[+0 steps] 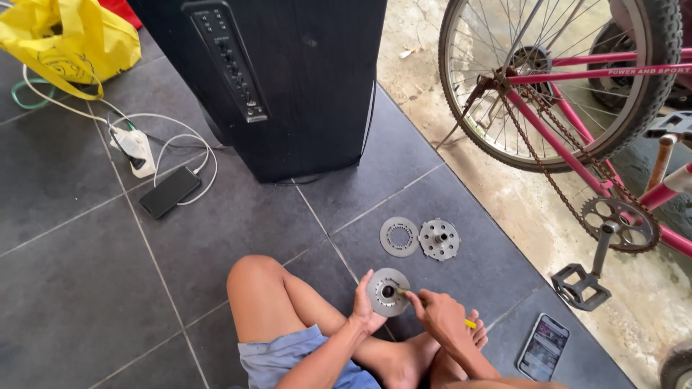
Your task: The person sits on the floor and uses a small brush to scrub the inner and outer surfaces of a circular metal mechanical part. They rotate the part to clean different sections while other similar parts lie nearby on the floor.
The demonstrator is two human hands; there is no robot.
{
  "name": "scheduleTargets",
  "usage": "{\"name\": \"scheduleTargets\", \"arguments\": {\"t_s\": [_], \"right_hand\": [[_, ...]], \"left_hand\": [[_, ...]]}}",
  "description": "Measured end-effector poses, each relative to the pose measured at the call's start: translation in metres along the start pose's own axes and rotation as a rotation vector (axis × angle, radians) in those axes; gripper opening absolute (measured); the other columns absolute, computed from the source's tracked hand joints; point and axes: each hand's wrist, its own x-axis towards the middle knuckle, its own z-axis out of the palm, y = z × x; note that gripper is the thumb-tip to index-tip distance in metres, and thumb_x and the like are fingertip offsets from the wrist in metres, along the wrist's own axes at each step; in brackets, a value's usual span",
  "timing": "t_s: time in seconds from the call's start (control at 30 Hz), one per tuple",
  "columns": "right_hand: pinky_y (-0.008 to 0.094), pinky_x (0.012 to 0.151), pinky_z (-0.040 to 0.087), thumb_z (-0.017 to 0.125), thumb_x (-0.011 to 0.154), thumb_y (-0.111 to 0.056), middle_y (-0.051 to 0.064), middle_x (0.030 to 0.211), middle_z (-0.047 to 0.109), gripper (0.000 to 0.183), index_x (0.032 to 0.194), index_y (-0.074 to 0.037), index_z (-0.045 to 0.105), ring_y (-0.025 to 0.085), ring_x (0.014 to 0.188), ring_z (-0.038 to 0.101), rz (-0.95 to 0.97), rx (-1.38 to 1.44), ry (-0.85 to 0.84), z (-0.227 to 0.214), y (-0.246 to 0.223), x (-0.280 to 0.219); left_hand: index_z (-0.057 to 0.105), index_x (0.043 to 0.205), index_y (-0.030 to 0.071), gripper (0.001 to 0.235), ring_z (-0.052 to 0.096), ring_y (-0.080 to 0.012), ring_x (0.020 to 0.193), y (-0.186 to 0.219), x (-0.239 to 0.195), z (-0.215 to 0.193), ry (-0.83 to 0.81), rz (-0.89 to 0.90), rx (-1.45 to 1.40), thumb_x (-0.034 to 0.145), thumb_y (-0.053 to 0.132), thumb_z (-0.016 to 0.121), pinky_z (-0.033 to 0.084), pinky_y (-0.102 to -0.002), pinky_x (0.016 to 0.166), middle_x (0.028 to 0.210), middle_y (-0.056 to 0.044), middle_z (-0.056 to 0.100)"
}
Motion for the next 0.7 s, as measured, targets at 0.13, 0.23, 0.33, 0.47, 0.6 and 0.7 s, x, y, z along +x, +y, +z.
{"name": "scheduleTargets", "arguments": {"t_s": [0.13,0.23,0.33,0.47,0.6,0.7], "right_hand": [[0.041,0.062,0.044,0.045,0.096,-0.069,0.002,0.065,0.068,0.057,0.068,-0.020,0.053,0.026,0.072,0.064,0.000,0.069,0.075,-0.009,-0.005,-0.005],[0.041,0.063,0.044,0.047,0.095,-0.069,-0.001,0.068,0.070,0.054,0.072,-0.023,0.062,0.026,0.073,0.065,-0.010,0.068,0.036,-0.011,-0.008,0.002],[0.039,0.058,0.040,0.048,0.097,-0.065,-0.001,0.055,0.060,0.054,0.066,-0.021,0.049,0.024,0.060,0.055,-0.040,0.131,0.147,-0.002,-0.003,0.002],[0.039,0.060,0.042,0.048,0.095,-0.068,-0.002,0.058,0.064,0.053,0.068,-0.024,0.058,0.023,0.062,0.059,-0.060,0.107,0.098,-0.005,-0.007,0.008],[0.041,0.063,0.045,0.049,0.095,-0.065,-0.003,0.063,0.069,0.046,0.075,-0.028,0.067,0.026,0.065,0.063,-0.121,0.063,0.021,-0.003,-0.015,0.003],[0.040,0.058,0.043,0.049,0.095,-0.065,-0.002,0.060,0.065,0.050,0.068,-0.024,0.056,0.025,0.066,0.062,-0.074,0.078,0.144,0.006,-0.002,0.014]], "left_hand": [[0.072,0.114,-0.001,0.059,0.070,-0.0327,0.101,-0.005,-0.008,0.004,-0.022,-0.057,0.017,0.094,0.052,0.055,0.056,-0.048,0.095,0.109,-0.021,0.074],[0.072,0.110,0.000,0.055,0.071,-0.0288,0.095,-0.004,0.000,0.005,-0.043,-0.029,0.070,0.097,0.050,0.054,0.057,-0.042,0.088,0.103,-0.018,0.076],[0.072,0.113,0.001,0.051,0.071,-0.0289,0.101,-0.011,-0.006,0.001,-0.089,-0.032,0.070,0.098,0.046,0.053,0.056,-0.044,0.097,0.109,-0.018,0.075],[0.072,0.110,0.005,0.046,0.071,-0.0252,0.098,-0.011,-0.004,0.003,-0.078,-0.051,0.097,0.096,0.046,0.057,0.056,-0.039,0.092,0.106,-0.014,0.075],[0.074,0.101,0.009,0.041,0.072,-0.0221,0.086,-0.013,0.000,-0.006,-0.039,-0.116,0.153,0.096,0.047,0.059,0.058,-0.035,0.080,0.095,-0.010,0.077],[0.073,0.109,0.009,0.044,0.073,-0.0264,0.093,-0.018,0.005,-0.008,-0.056,-0.119,0.154,0.098,0.048,0.056,0.058,-0.039,0.085,0.103,-0.014,0.076]]}}
